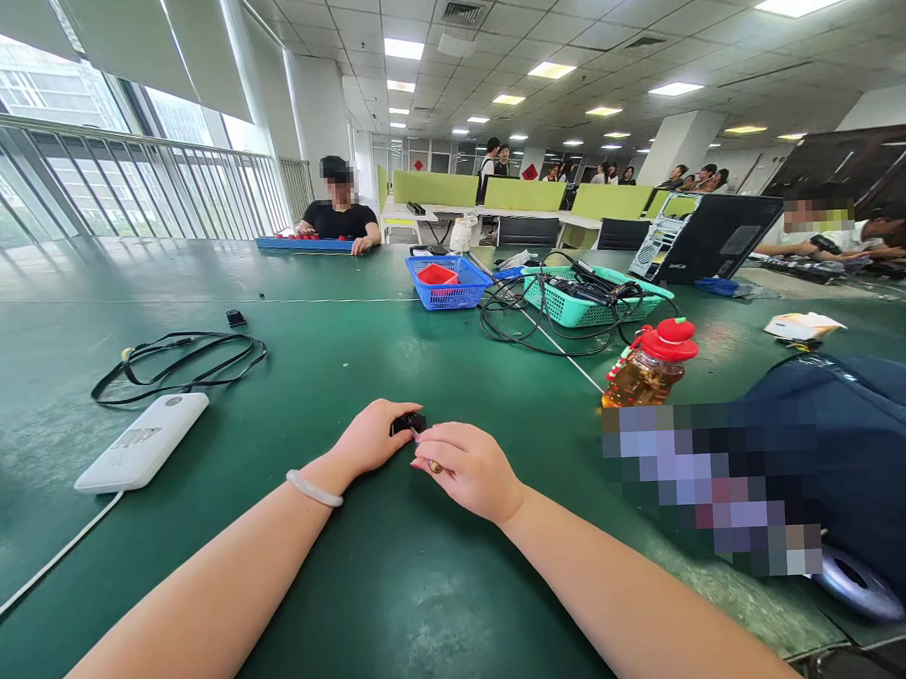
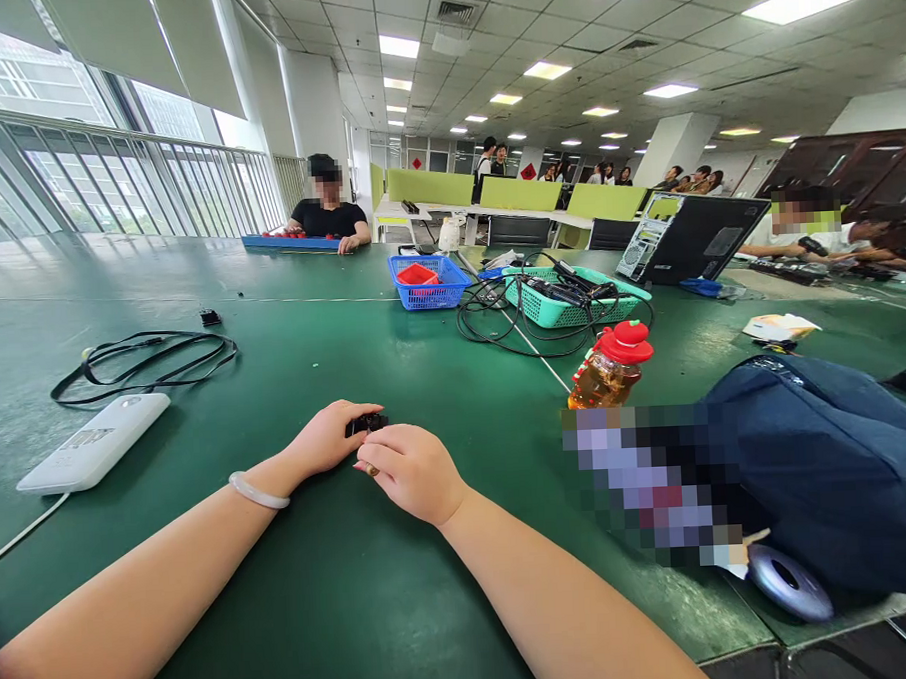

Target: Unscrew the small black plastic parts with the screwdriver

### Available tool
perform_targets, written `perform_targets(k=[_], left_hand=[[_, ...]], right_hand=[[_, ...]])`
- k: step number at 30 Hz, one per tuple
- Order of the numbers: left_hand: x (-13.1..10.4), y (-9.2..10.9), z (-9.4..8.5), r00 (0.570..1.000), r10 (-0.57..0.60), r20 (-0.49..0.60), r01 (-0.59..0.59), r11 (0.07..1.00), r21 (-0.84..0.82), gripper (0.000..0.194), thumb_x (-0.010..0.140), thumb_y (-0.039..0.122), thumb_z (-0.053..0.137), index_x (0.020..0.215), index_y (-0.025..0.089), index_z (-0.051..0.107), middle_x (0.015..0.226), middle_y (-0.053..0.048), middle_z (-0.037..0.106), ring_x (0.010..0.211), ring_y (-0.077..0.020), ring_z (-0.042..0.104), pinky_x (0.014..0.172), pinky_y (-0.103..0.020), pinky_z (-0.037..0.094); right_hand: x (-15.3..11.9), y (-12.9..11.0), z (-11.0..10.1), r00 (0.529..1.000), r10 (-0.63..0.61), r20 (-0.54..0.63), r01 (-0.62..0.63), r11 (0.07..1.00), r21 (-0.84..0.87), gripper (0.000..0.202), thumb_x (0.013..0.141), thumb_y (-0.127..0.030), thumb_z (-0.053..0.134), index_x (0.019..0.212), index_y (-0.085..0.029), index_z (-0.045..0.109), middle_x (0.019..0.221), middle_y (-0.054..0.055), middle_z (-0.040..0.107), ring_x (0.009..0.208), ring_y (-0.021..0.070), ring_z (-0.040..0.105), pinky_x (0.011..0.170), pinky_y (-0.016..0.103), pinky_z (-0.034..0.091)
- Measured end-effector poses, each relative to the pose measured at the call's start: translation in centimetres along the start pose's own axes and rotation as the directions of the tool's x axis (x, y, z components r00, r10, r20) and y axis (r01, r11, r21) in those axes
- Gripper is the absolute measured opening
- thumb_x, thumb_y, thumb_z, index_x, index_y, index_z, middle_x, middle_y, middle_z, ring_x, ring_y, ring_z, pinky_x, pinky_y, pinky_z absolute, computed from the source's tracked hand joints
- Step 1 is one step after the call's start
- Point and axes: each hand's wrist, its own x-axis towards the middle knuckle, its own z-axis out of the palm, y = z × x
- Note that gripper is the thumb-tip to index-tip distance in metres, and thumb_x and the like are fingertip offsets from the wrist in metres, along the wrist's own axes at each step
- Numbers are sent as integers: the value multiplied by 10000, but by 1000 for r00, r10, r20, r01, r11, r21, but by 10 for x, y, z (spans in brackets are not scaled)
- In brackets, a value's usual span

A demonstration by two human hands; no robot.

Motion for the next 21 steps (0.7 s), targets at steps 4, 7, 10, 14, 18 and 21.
perform_targets(k=[4,7,10,14,18,21], left_hand=[[0,0,0,1000,-4,4,4,1000,-4,436,823,273,553,1253,244,621,1164,-50,705,1100,-253,616,977,-393,482],[0,-1,0,1000,-2,4,2,1000,2,435,824,267,549,1252,247,622,1167,-48,705,1100,-255,617,978,-394,482],[0,-1,1,1000,1,4,-1,1000,11,443,824,257,541,1259,229,619,1171,-55,703,1100,-256,617,983,-391,480],[0,0,1,1000,0,7,0,1000,18,446,827,259,537,1265,229,614,1183,-50,700,1110,-253,612,985,-388,478],[0,0,0,1000,4,7,-4,1000,16,440,832,271,534,1262,226,615,1182,-49,701,1106,-254,611,982,-394,478],[0,1,0,1000,2,7,-2,1000,16,445,827,255,531,1262,221,617,1180,-51,702,1107,-252,612,988,-388,477]], right_hand=[[-1,1,0,1000,-3,-7,3,1000,-14,107,897,-192,600,819,-241,653,854,33,725,816,163,685,767,308,572],[-1,0,-1,1000,2,-7,-2,1000,-3,100,899,-198,600,823,-243,648,850,31,726,819,163,687,766,308,575],[0,-1,-1,1000,-3,-8,3,1000,-3,100,903,-208,598,822,-245,643,836,31,725,823,167,689,762,309,577],[1,-1,-2,999,-24,-27,24,1000,3,98,902,-183,592,830,-233,636,838,34,726,819,164,690,754,302,574],[1,-1,-1,1000,-17,-14,17,1000,2,113,909,-190,582,819,-234,635,839,31,725,804,158,684,739,296,571],[1,-1,-1,999,-29,-17,28,1000,-13,124,914,-198,578,811,-235,636,840,28,719,808,154,676,745,291,568]])
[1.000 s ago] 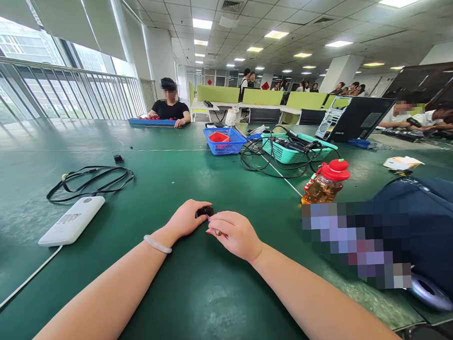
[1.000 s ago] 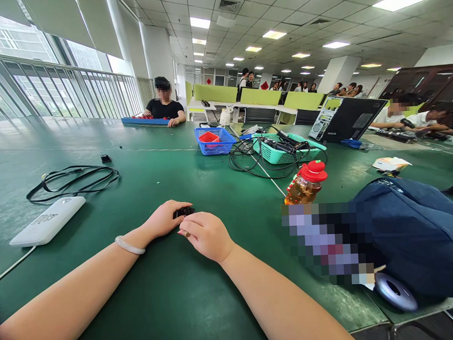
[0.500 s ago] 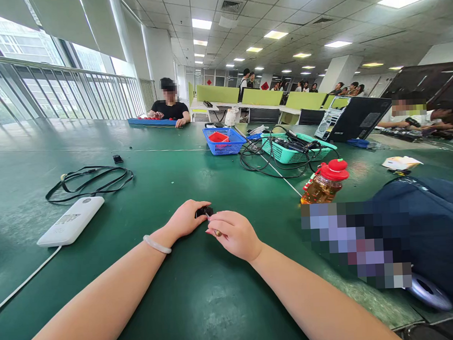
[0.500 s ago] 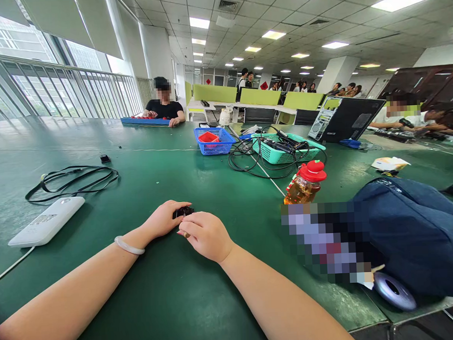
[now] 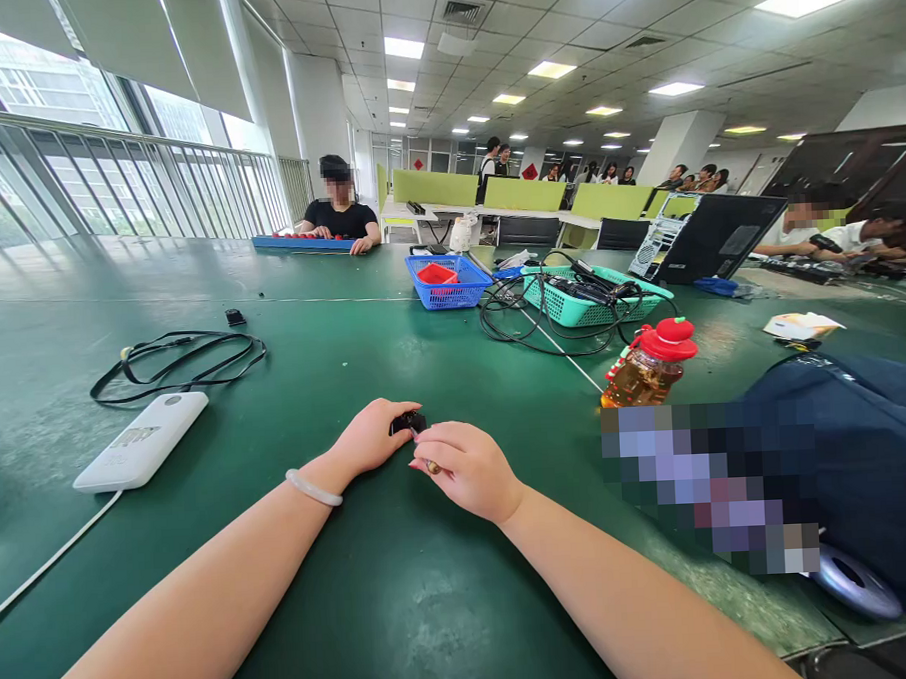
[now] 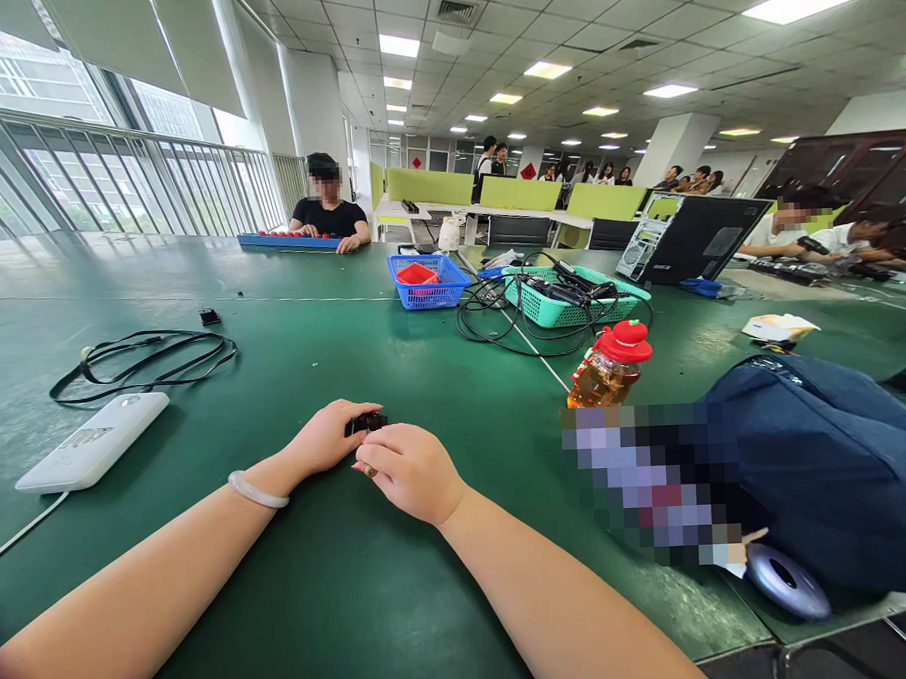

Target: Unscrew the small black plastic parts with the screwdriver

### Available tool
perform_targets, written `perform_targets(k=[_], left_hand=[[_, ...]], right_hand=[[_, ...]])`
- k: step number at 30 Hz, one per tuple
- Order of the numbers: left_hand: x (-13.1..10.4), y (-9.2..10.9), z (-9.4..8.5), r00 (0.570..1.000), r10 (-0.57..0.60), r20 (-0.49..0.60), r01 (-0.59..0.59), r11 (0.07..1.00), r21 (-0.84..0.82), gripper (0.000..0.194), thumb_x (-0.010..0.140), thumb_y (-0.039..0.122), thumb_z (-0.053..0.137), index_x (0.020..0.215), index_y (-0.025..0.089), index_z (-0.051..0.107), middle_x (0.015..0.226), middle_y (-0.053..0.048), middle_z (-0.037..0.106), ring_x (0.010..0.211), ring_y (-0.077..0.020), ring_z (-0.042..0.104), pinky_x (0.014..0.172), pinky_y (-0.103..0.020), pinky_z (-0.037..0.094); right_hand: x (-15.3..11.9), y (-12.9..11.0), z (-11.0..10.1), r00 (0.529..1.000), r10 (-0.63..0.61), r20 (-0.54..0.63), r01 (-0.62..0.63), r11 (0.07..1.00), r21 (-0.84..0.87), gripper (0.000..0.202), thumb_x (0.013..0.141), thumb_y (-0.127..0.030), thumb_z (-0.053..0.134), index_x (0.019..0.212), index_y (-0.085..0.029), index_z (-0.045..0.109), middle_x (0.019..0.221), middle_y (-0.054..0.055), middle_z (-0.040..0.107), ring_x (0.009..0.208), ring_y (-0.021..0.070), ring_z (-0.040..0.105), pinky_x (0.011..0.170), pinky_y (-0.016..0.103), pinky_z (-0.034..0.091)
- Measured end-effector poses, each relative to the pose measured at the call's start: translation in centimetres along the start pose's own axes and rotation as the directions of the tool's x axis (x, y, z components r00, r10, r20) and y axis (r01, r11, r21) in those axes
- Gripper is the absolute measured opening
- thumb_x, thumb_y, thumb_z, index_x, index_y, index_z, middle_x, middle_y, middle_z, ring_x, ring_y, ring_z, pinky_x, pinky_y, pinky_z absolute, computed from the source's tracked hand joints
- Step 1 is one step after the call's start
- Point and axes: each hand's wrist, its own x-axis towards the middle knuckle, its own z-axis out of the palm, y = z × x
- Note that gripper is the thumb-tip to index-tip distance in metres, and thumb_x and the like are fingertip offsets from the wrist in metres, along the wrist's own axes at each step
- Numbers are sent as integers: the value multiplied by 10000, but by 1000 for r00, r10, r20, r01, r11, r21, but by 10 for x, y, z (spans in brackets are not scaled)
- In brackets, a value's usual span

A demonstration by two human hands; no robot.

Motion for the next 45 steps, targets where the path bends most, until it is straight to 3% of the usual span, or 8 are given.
perform_targets(k=[7,20,29,36,45], left_hand=[[1,-1,1,1000,-10,9,10,1000,5,461,822,257,528,1275,221,610,1202,-56,692,1108,-254,609,979,-388,478],[3,-4,4,991,-134,-14,134,991,-16,554,773,289,614,1321,226,561,1142,-80,690,1095,-260,601,967,-386,480],[3,-4,3,987,-160,-27,159,987,-16,410,766,292,626,1170,238,665,1143,-56,695,1156,-270,557,1011,-396,449],[4,-7,5,987,-159,-25,158,987,-24,402,768,298,641,1167,254,664,1132,-57,690,1150,-265,559,1004,-390,453],[3,-8,5,985,-174,-19,173,984,-35,403,772,307,649,1172,264,660,1118,-66,678,1111,-258,580,987,-386,466]], right_hand=[[1,-2,0,998,-53,33,53,999,-1,93,897,-158,574,833,-203,625,845,44,703,803,163,639,762,310,545],[4,-6,-3,984,74,160,-63,995,-73,149,888,-166,513,815,-185,641,838,58,663,767,170,567,729,306,461],[4,-8,-3,937,113,331,-37,973,-226,185,889,-222,505,795,-192,661,654,12,574,624,149,437,622,301,301],[4,-8,-3,909,115,400,-21,973,-231,149,855,-220,524,751,-184,623,650,4,578,611,139,440,617,290,275],[1,-7,-1,896,125,427,-30,975,-221,239,881,-349,566,715,-185,619,642,5,575,624,141,459,613,289,271]])
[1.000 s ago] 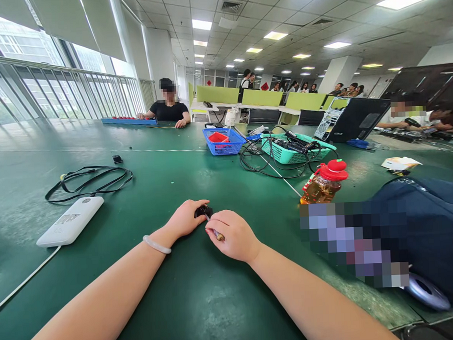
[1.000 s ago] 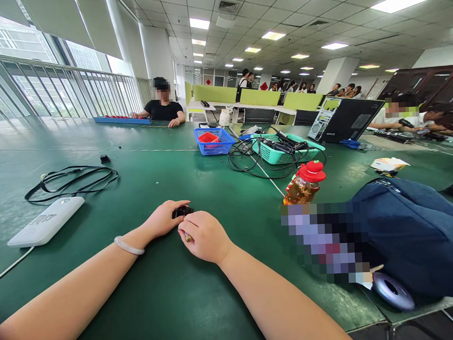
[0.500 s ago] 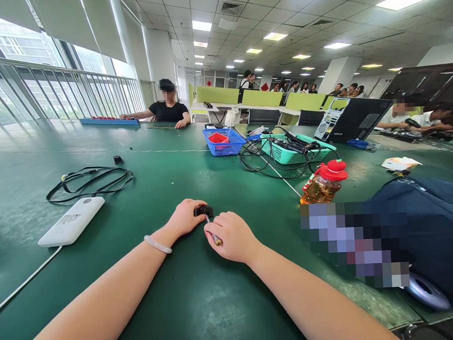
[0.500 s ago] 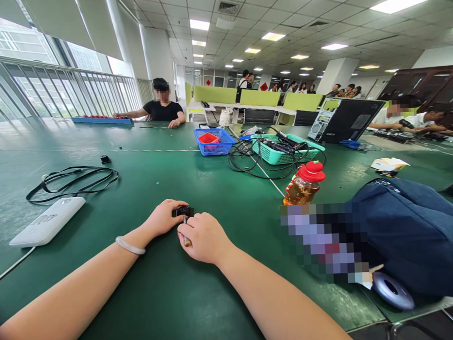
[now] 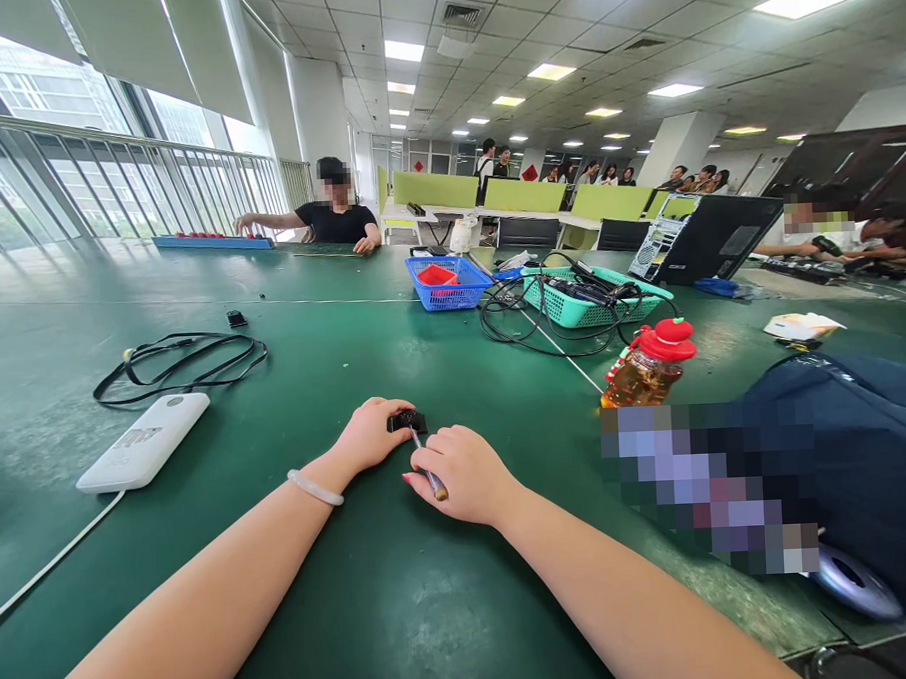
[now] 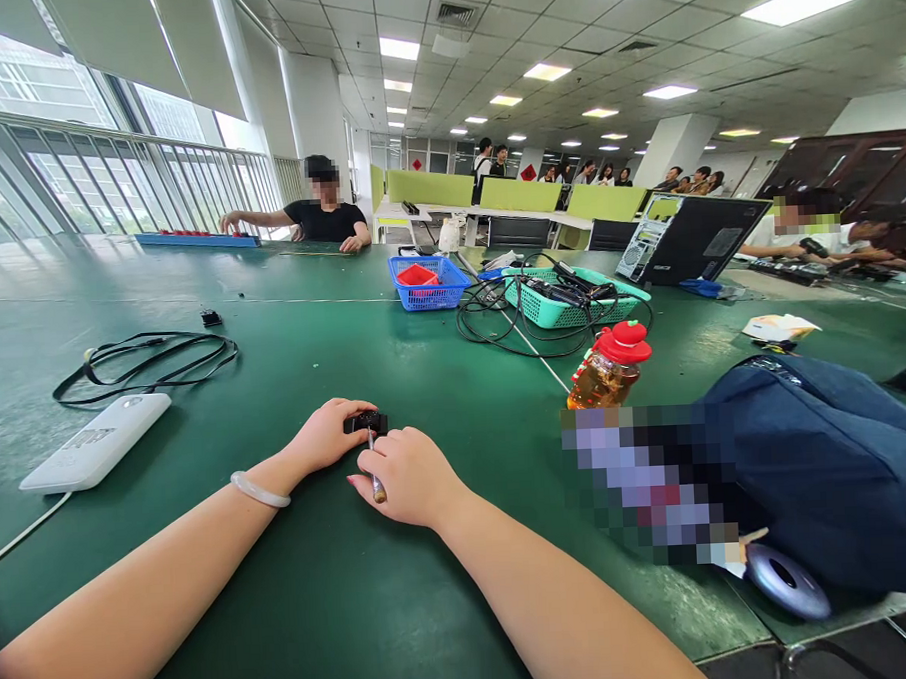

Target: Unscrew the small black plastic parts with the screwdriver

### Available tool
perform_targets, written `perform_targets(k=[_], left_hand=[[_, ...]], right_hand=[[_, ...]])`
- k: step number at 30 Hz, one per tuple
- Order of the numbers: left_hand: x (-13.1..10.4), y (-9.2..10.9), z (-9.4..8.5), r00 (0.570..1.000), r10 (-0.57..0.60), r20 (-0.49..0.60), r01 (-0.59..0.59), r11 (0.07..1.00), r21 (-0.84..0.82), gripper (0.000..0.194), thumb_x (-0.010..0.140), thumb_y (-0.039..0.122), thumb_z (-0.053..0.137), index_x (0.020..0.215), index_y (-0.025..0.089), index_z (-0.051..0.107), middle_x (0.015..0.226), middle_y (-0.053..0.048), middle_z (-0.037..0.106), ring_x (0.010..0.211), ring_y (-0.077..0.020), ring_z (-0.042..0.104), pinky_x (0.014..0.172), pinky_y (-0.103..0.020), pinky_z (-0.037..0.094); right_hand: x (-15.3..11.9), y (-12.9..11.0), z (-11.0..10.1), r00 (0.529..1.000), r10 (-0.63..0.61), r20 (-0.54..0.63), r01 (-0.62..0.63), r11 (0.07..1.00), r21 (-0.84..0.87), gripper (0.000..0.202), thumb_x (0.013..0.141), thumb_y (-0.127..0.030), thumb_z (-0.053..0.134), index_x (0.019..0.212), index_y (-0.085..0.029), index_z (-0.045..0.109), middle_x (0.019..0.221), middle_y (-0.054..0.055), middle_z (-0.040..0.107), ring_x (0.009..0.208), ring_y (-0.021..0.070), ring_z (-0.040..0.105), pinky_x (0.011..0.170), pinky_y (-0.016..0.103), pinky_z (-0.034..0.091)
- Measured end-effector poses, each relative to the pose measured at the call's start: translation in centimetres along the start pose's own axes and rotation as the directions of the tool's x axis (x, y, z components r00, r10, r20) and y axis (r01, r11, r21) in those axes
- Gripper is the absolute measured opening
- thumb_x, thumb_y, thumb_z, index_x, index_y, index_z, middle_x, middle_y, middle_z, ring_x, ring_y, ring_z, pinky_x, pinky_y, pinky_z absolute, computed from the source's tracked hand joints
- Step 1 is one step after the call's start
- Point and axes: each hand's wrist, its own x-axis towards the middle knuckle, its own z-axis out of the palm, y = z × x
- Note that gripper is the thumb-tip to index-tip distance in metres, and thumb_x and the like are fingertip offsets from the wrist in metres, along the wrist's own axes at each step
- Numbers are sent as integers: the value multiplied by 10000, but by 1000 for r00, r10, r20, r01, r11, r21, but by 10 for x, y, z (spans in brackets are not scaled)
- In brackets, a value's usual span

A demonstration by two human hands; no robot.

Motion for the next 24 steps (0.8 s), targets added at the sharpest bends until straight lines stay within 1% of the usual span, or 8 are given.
perform_targets(k=[7,12,18,24], left_hand=[[0,1,-1,1000,-11,9,11,1000,0,407,776,306,644,1181,263,655,1130,-73,670,1121,-257,579,1000,-390,460],[0,-1,0,1000,-11,8,11,1000,-7,412,772,311,644,1182,275,655,1135,-69,670,1117,-259,583,1000,-392,462],[1,-2,0,1000,-11,3,11,1000,-3,412,767,306,649,1178,282,657,1131,-64,674,1114,-264,588,993,-395,470],[0,-1,-1,1000,-6,10,6,1000,6,412,769,309,640,1179,274,656,1139,-62,678,1126,-265,581,997,-393,468]], right_hand=[[0,0,0,999,-19,33,20,1000,-10,206,861,-305,589,697,-185,624,646,6,580,626,137,470,625,283,285],[0,0,-1,997,-23,74,24,1000,-15,193,860,-310,611,714,-185,631,661,8,589,645,140,495,630,285,290],[1,-1,-1,996,-19,92,19,1000,-5,189,862,-315,612,723,-189,629,668,8,587,647,142,499,634,288,304],[1,0,0,996,-15,85,15,1000,-1,193,860,-313,606,713,-189,613,661,5,582,640,139,489,630,284,292]])
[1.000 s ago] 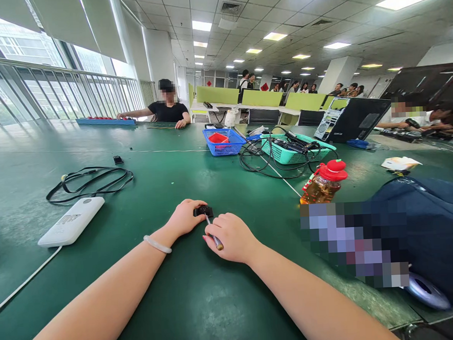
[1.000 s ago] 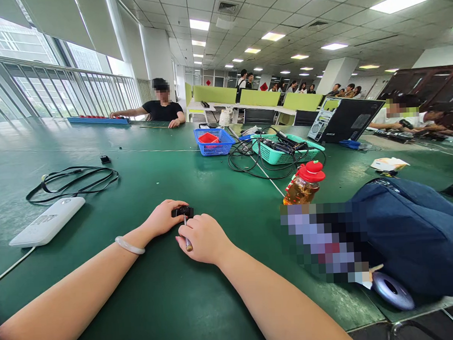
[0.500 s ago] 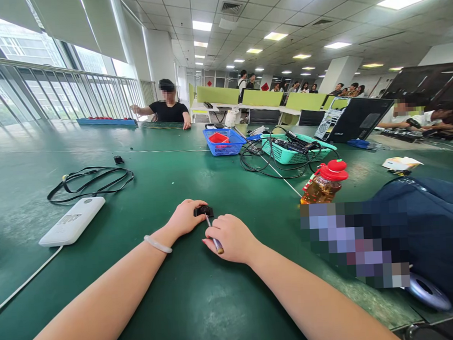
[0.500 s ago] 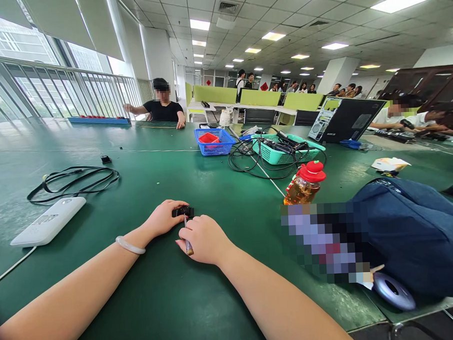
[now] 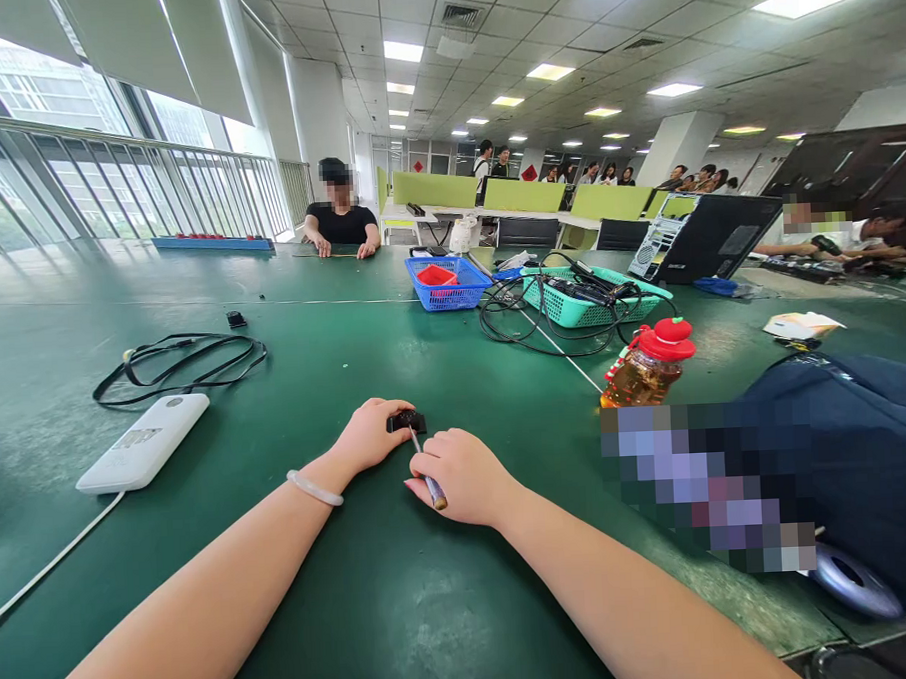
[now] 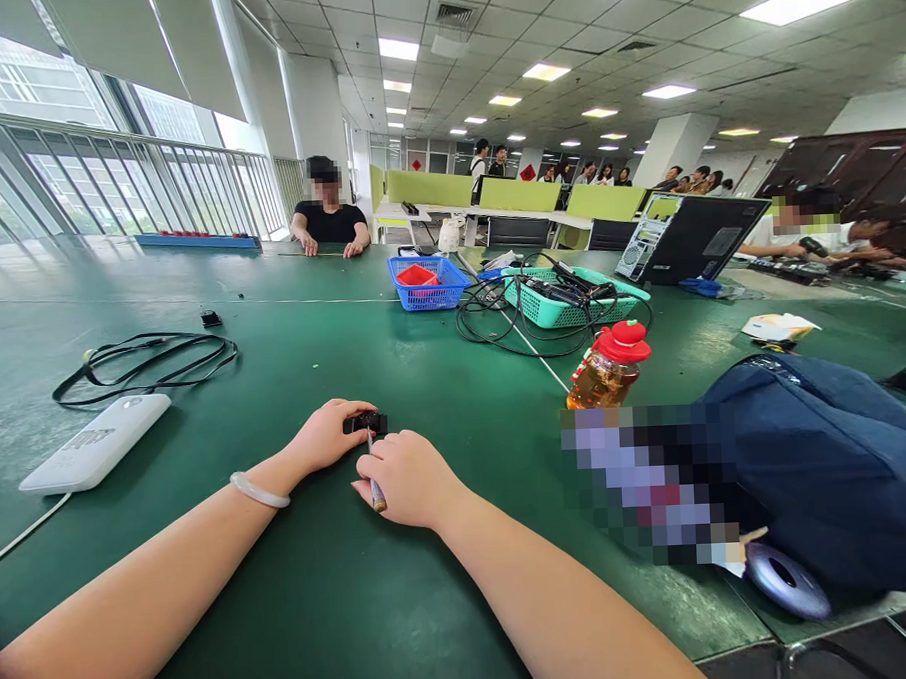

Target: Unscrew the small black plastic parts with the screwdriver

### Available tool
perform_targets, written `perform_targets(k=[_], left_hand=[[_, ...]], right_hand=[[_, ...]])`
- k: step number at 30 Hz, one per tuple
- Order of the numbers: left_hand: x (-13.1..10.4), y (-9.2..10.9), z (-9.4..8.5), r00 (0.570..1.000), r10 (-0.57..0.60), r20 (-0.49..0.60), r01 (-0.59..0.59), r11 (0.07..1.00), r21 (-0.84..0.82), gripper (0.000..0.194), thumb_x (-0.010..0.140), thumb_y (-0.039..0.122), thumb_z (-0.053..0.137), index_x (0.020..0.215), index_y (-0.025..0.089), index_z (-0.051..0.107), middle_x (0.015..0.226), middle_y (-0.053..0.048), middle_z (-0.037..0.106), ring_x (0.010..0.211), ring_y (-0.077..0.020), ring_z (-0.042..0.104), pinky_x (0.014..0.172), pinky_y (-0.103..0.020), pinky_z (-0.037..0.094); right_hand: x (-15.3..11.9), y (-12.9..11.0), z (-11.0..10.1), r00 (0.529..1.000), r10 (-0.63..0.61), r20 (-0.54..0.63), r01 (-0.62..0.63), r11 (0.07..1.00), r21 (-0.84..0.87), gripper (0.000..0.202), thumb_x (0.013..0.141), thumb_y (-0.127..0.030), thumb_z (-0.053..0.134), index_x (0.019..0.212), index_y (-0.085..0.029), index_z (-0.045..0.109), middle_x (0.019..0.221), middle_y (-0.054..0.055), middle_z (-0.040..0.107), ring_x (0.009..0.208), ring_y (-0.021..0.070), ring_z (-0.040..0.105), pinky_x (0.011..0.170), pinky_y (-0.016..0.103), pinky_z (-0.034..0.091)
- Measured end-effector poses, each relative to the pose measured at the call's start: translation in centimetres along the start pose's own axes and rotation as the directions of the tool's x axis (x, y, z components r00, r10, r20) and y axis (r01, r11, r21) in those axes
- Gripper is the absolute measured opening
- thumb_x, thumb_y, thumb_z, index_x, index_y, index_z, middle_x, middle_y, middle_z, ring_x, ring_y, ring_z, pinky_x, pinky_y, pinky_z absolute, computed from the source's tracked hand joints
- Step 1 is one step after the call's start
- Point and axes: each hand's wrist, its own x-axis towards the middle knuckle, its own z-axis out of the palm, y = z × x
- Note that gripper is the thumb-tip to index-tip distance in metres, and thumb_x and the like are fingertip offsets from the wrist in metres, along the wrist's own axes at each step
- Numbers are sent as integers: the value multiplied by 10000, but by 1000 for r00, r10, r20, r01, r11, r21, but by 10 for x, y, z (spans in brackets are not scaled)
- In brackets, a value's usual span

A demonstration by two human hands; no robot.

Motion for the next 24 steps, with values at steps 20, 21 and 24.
perform_targets(k=[20,21,24], left_hand=[[0,0,1,1000,15,-16,-15,1000,-3,406,767,309,645,1171,275,661,1114,-62,683,1107,-259,590,984,-383,473],[0,0,1,1000,13,-14,-13,1000,-3,406,767,310,645,1171,275,661,1117,-63,682,1106,-259,591,982,-384,474],[0,0,0,1000,3,-8,-3,1000,-2,407,766,308,644,1172,276,661,1125,-67,678,1100,-260,593,979,-385,476]], right_hand=[[0,1,2,997,-9,-74,8,1000,-16,206,886,-278,565,708,-187,614,648,3,571,629,137,479,624,283,297],[0,1,2,997,-8,-74,7,1000,-15,204,885,-280,565,710,-188,616,649,2,572,627,137,478,623,284,300],[0,1,2,998,-2,-66,1,1000,-10,197,884,-279,565,718,-189,620,652,2,576,628,138,481,627,287,307]])
